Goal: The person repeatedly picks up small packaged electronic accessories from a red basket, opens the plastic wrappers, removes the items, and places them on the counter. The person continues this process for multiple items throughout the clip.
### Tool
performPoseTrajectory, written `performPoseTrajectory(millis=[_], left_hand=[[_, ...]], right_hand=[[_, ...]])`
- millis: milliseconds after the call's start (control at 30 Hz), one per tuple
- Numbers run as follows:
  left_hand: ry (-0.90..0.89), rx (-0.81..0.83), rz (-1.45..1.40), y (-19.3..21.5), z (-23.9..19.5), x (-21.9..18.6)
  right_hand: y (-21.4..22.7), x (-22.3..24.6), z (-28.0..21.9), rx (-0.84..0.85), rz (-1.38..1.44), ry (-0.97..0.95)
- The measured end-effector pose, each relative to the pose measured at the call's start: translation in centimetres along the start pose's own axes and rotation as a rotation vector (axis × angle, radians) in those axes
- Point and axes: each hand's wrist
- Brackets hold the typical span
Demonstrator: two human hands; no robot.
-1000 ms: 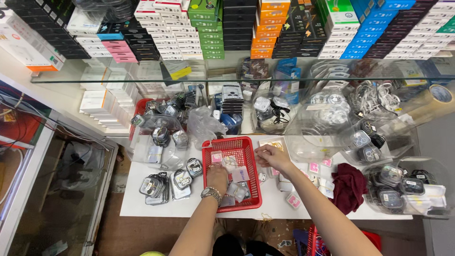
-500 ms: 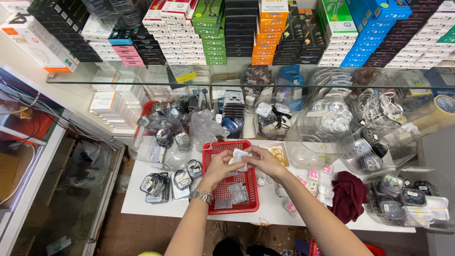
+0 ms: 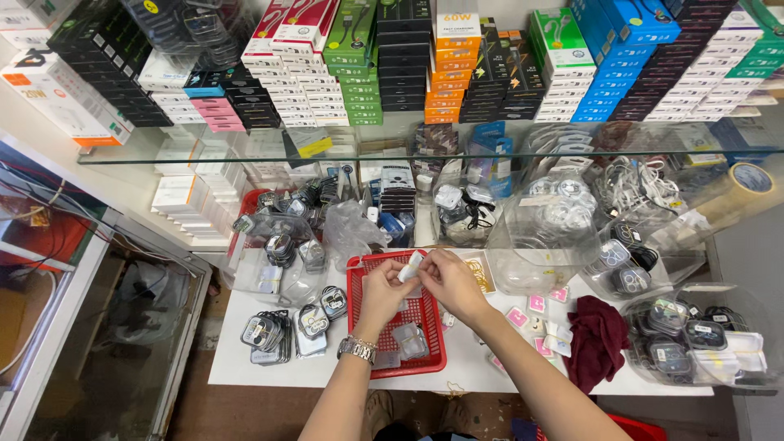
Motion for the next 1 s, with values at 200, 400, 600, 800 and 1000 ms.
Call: performPoseTrajectory(millis=[200,400,600,800,1000], left_hand=[[-0.041,0.038,-0.107,-0.5,0.9,-0.5],[-0.047,-0.013,0.116,-0.2,0.4,-2.4],[-0.046,-0.003,0.124,0.1,0.0,-3.9],[-0.038,-0.008,0.062,1.5,-0.5,-4.5],[-0.039,-0.147,0.281,1.1,-1.6,-6.4]], right_hand=[[1.0,0.2,0.0,0.006,0.046,0.049],[1.1,0.6,-0.3,-0.032,0.026,0.046],[1.2,0.7,-0.1,-0.010,-0.030,0.130],[1.2,0.9,0.0,-0.070,0.051,-0.056],[0.0,1.1,0.1,-0.055,0.006,0.140]])
Point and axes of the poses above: each hand's wrist, its own z-axis towards the middle knuckle, its own y-axis out of the back of the hand, x = y × z, and after that the axes turned 9 degrees about z, right-handed
